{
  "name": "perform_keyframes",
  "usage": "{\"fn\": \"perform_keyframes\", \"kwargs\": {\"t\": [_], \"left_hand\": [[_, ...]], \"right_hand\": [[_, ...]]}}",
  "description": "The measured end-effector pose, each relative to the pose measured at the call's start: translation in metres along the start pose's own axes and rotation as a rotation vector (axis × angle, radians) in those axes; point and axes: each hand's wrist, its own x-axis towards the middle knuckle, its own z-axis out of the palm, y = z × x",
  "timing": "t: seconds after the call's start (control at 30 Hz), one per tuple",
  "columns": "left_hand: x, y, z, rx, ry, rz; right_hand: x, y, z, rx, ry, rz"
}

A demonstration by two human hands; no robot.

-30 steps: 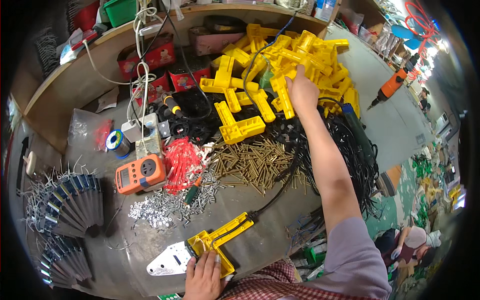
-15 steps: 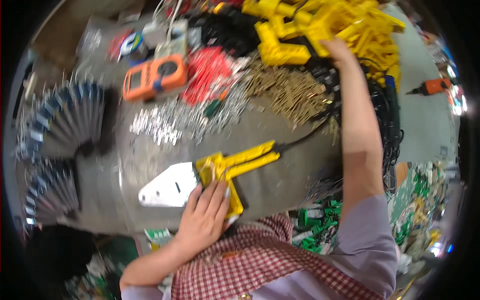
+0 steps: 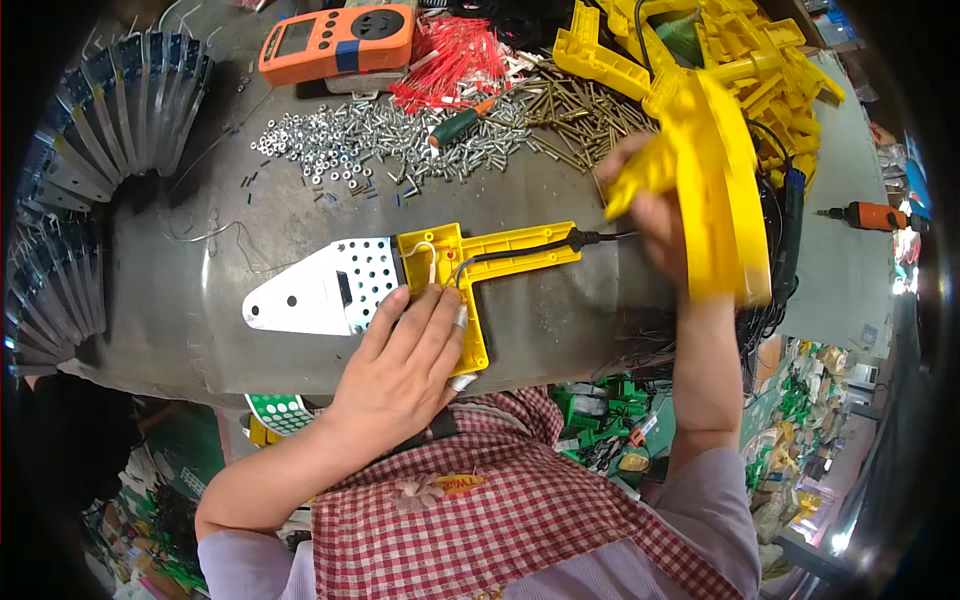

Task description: Assembling wiring and internal components into a yellow plastic device housing using a soldering iron and an electric screwdriver.

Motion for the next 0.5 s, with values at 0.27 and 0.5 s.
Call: {"fn": "perform_keyframes", "kwargs": {"t": [0.27, 0.5], "left_hand": [[0.005, -0.002, 0.001, 0.008, 0.022, 0.043], [0.003, -0.013, -0.002, -0.037, 0.032, 0.166]], "right_hand": [[-0.016, -0.004, 0.036, 0.27, -0.076, 0.232], [-0.029, 0.014, 0.066, -0.66, -0.204, -0.1]]}}
